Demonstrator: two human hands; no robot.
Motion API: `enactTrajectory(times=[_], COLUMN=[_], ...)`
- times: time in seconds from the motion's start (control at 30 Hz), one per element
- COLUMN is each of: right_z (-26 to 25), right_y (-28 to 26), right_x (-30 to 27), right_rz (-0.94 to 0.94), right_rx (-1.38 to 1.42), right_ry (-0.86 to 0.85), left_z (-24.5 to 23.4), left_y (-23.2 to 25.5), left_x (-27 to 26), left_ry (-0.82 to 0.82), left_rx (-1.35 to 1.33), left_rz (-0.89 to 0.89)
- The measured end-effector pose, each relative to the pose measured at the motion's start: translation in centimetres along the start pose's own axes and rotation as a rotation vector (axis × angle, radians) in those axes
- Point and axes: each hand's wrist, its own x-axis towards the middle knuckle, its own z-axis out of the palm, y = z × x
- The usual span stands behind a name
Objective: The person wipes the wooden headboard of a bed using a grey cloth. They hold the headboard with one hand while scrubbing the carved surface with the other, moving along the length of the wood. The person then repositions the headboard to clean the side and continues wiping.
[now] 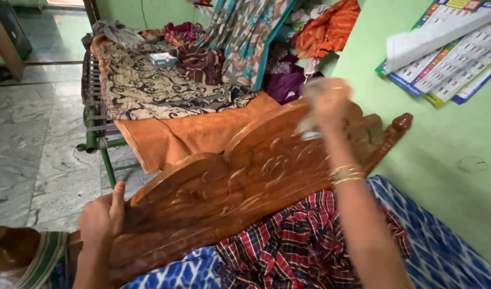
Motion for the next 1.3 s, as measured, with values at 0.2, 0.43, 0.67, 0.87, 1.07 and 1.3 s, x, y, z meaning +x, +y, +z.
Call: enactTrajectory(times=[0.2, 0.43, 0.67, 0.87, 1.07, 1.3], right_z=[-1.0, 6.7, 8.9, 9.8, 13.5, 15.1], right_y=[10.8, -12.3, -27.4, -27.0, -35.7, -44.0], right_x=[-4.5, -4.9, -18.8, -22.1, -20.1, -27.5], right_rz=[0.726, 0.428, 0.258, -0.293, -0.232, -0.502], right_rx=[0.191, 0.129, 0.182, 0.222, 0.35, 0.486], right_ry=[0.269, 0.604, 0.033, -0.176, -0.197, -0.409], left_z=[0.1, -0.3, -0.7, -0.5, 0.4, -0.7], left_y=[-0.9, -0.5, 0.0, -0.3, -3.3, -2.3], left_x=[-0.3, 0.1, 0.1, -0.1, 1.5, 0.2], left_ry=[-0.081, -0.114, -0.119, -0.032, -0.167, 0.012], left_rx=[-0.081, -0.064, -0.034, -0.115, -0.621, -0.522], left_rz=[0.011, 0.018, 0.026, 0.087, 0.028, 0.142])
